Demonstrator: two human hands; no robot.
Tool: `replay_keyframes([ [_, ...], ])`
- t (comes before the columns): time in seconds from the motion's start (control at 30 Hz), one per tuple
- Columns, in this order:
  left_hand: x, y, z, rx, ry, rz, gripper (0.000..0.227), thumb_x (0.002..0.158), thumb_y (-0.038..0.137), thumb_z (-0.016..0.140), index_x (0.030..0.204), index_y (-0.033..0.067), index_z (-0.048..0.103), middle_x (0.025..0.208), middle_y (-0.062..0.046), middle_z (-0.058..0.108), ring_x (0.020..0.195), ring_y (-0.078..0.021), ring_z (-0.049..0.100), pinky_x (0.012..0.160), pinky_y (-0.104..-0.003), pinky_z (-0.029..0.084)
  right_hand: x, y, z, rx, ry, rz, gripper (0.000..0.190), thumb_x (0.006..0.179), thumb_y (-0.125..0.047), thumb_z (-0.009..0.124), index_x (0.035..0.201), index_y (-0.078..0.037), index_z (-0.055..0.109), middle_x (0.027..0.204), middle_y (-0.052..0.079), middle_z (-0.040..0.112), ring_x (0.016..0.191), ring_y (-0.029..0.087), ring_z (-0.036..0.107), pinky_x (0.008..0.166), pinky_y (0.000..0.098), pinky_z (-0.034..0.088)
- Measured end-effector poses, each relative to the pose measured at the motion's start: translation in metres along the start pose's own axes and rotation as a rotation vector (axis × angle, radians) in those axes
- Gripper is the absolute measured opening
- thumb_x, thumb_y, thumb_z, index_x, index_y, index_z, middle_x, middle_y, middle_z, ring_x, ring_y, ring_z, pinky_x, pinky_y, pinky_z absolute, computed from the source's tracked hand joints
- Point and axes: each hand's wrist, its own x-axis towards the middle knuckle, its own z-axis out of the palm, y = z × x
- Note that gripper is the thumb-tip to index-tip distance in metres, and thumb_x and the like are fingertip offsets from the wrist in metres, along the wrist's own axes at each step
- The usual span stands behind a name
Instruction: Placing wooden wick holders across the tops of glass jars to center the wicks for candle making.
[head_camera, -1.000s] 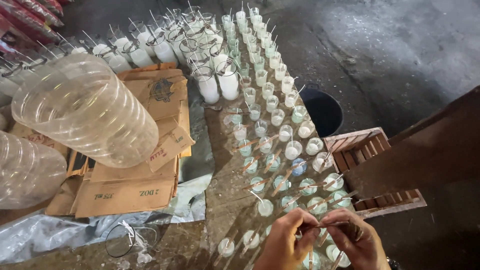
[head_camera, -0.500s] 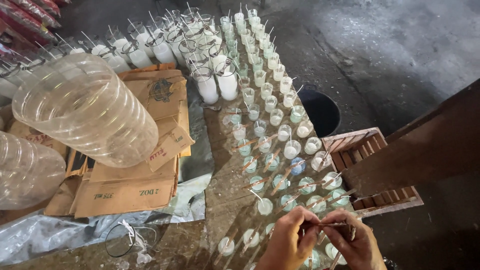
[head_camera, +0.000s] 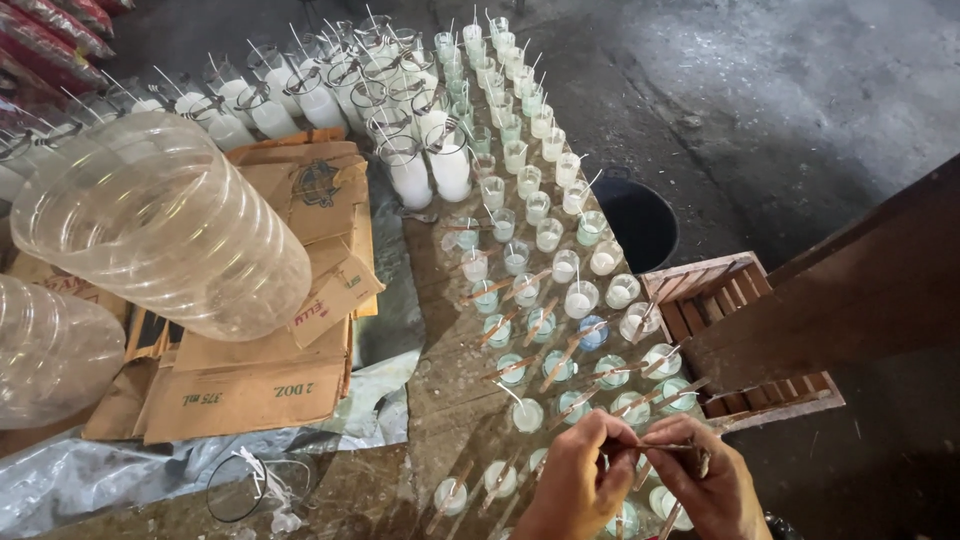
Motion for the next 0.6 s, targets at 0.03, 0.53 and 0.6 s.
replay_keyframes([
  [0.03, 0.001, -0.001, 0.001, 0.0, -0.001, 0.0, 0.008, 0.078, 0.003, 0.051, 0.086, 0.0039, 0.05, 0.076, -0.009, 0.054, 0.063, -0.0163, 0.05, 0.053, -0.027, 0.044, 0.0, 0.0, 0.0, 0.0, 0.001, 0.0, 0.001, 0.072, -0.001, 0.062, 0.072, -0.001, 0.061, 0.076, 0.011, 0.062, 0.069, 0.018, 0.061, 0.057, 0.026, 0.049],
  [0.53, 0.008, 0.005, 0.004, -0.048, 0.035, 0.013, 0.004, 0.081, 0.002, 0.055, 0.083, 0.0024, 0.052, 0.074, -0.01, 0.056, 0.062, -0.0156, 0.051, 0.053, -0.027, 0.043, 0.002, 0.005, -0.007, -0.22, 0.046, 0.064, 0.002, 0.072, -0.006, 0.062, 0.074, -0.006, 0.062, 0.079, 0.006, 0.064, 0.07, 0.014, 0.06, 0.056, 0.0272, 0.046],
  [0.6, 0.009, 0.007, 0.004, -0.05, 0.044, -0.006, 0.004, 0.082, 0.001, 0.055, 0.084, 0.0038, 0.052, 0.074, -0.01, 0.056, 0.057, -0.0164, 0.054, 0.048, -0.027, 0.043, 0.003, 0.003, -0.007, -0.165, 0.056, 0.051, 0.003, 0.072, -0.005, 0.062, 0.075, -0.006, 0.064, 0.078, 0.007, 0.065, 0.061, 0.014, 0.058, 0.051, 0.0242, 0.042],
])
